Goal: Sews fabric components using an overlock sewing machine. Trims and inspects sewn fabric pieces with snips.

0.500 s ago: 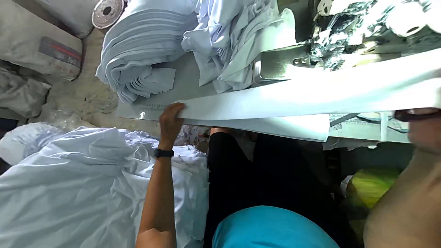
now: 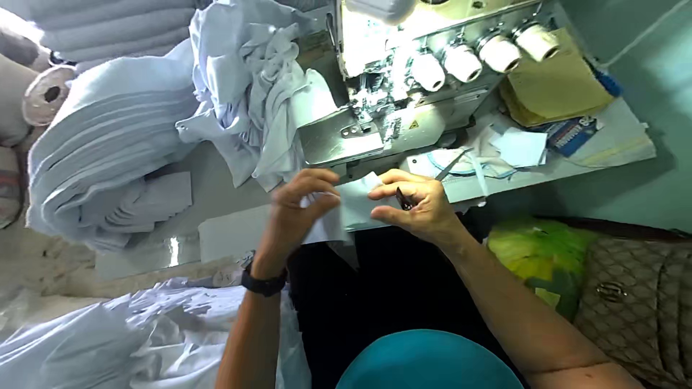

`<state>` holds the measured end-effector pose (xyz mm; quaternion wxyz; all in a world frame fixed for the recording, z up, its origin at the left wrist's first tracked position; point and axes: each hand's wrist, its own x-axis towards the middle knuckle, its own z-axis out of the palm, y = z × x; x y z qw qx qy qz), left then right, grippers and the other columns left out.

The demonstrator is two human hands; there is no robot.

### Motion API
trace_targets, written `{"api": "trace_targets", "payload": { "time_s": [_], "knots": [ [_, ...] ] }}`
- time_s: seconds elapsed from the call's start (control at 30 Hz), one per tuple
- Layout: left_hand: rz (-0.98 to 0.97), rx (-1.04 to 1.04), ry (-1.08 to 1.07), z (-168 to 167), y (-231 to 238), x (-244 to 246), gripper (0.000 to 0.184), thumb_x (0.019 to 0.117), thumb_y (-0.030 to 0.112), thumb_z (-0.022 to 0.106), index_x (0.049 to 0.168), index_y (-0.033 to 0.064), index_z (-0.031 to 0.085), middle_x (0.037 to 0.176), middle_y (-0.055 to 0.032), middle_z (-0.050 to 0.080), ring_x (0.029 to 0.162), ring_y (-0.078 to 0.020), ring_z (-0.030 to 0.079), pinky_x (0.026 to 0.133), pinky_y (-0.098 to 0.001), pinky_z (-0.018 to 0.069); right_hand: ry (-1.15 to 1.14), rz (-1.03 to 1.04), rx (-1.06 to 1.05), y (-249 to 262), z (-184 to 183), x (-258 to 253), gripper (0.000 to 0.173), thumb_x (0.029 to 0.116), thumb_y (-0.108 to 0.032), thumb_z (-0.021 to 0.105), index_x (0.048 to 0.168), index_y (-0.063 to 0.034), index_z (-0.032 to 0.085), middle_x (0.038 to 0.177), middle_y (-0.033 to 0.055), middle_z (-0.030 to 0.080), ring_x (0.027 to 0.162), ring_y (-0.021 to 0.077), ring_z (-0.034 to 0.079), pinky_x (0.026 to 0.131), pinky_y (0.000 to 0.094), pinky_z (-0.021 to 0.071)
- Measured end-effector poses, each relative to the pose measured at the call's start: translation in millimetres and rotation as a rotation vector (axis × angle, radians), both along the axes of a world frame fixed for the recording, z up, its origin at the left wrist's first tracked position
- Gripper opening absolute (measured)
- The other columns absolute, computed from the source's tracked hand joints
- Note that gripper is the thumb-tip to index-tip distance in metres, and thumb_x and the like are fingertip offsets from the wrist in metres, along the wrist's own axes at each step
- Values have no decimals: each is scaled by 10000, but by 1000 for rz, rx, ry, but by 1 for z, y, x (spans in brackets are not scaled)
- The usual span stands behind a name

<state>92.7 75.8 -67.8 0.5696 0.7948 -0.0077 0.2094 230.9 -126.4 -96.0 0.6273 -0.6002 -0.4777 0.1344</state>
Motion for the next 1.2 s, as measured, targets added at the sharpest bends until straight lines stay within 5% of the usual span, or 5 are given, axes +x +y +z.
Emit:
{"api": "trace_targets", "payload": {
  "time_s": [0.1,0.67,0.9,1.07,1.2],
  "knots": [
    [-86,25,43,-3,-23,30,51,883,38,732,873,-2,702,1197,-95,697,1171,-117,641,1019,-298,524,-48,14,43,1,3,-2,240,840,-214,832,865,2,730,974,27,698,873,-3,641,749,133,550],
    [148,-271,-104,1,-26,44,183,890,-49,708,937,124,669,914,61,731,794,-11,687,720,-178,583,392,-57,125,0,1,-7,90,849,23,738,824,-61,718,821,-16,721,601,-19,599,539,132,509],
    [146,371,-133,10,3,72,209,806,10,809,917,36,633,832,-25,670,697,-34,615,623,-158,512,181,-296,26,27,-8,-5,142,869,-15,739,944,-41,622,749,-8,634,609,23,614,570,176,554],
    [340,931,-7,13,-27,70,165,990,124,629,1020,25,757,980,-148,670,911,-304,636,784,-448,490,21,-374,21,22,-19,-11,67,878,-7,699,941,4,682,797,29,683,651,7,602,593,145,511],
    [591,1080,53,-20,-68,59,291,1022,124,547,1259,60,705,1262,-119,688,1185,-277,627,1000,-416,465,-44,-430,21,23,-17,-8,40,861,-9,699,898,6,699,754,20,665,626,-24,548,582,110,459]
  ]
}}
